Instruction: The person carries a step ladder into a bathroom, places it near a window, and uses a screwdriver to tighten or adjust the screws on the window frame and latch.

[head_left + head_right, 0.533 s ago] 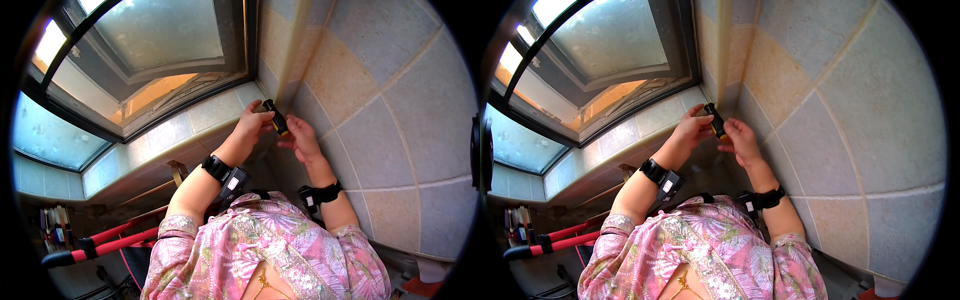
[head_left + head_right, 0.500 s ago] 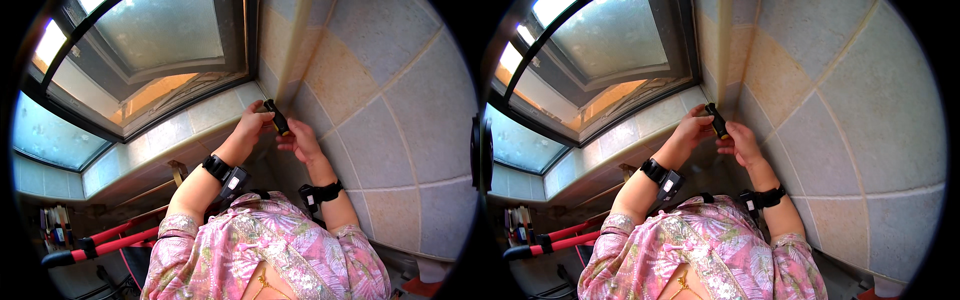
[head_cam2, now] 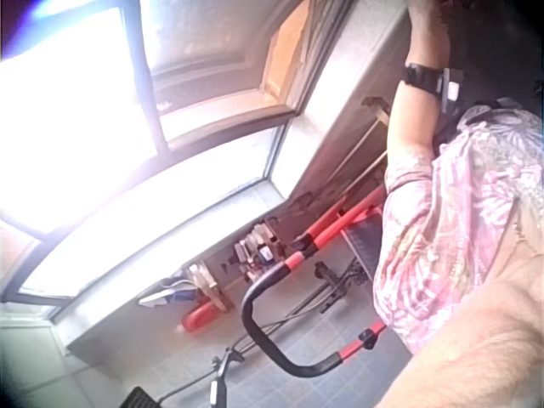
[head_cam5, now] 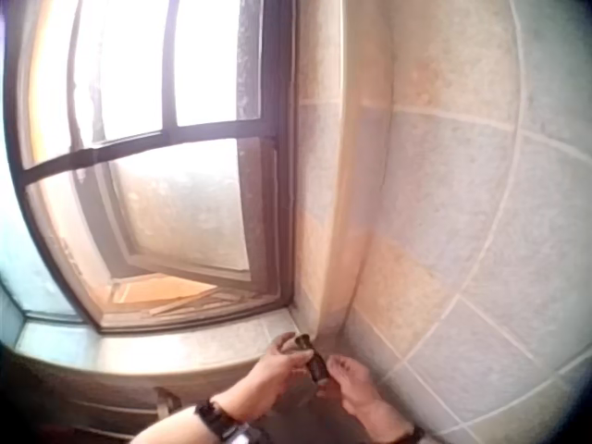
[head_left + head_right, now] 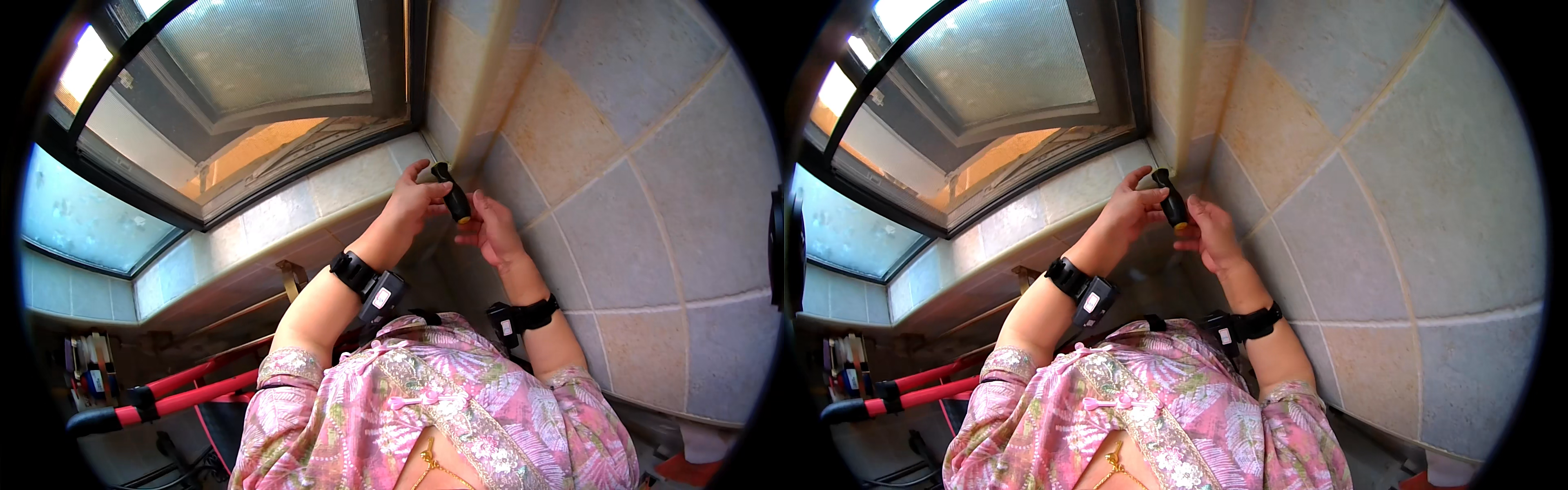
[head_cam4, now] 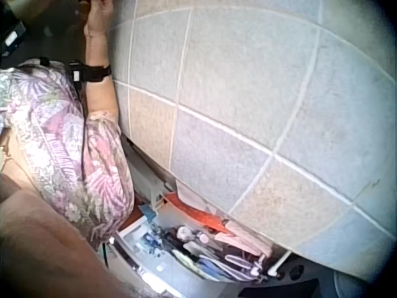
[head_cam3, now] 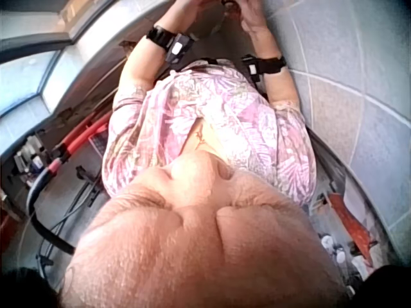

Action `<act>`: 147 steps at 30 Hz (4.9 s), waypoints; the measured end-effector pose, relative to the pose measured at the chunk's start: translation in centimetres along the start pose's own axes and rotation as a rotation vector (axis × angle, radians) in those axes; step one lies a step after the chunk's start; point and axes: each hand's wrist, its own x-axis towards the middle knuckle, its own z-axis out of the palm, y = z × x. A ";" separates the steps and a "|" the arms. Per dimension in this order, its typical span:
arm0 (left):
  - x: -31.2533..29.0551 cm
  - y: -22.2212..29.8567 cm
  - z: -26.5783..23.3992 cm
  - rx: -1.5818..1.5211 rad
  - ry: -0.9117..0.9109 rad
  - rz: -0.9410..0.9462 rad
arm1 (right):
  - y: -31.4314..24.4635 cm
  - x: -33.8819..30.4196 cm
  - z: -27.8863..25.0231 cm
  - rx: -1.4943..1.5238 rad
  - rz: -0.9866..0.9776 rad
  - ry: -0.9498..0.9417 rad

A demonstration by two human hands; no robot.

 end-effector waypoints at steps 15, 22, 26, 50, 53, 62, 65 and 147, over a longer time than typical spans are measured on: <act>-0.5 0.6 0.4 0.162 0.031 -0.010 | 0.0 0.0 0.9 -0.272 -0.148 0.041; -0.6 0.2 -0.7 0.087 -0.055 -0.104 | 0.2 0.2 0.4 -0.330 0.096 -0.114; -2.0 0.5 -1.6 0.067 -0.059 -0.068 | 0.2 0.1 1.1 -0.397 0.098 -0.142; -6.9 3.9 -11.2 0.176 0.135 0.345 | -0.4 15.6 7.1 -1.566 -0.720 0.583; -6.5 4.4 -11.9 0.201 0.117 0.368 | -0.3 16.1 7.4 -1.600 -0.673 0.599; -6.0 4.3 -13.6 0.185 0.040 0.387 | 0.0 16.0 8.1 -1.580 -0.628 0.715; -6.0 4.0 -13.7 0.165 0.046 0.417 | -0.1 16.6 7.9 -1.624 -0.612 0.734; -6.5 5.0 -14.1 0.038 0.006 0.281 | -0.6 16.5 7.7 -1.555 -0.566 0.763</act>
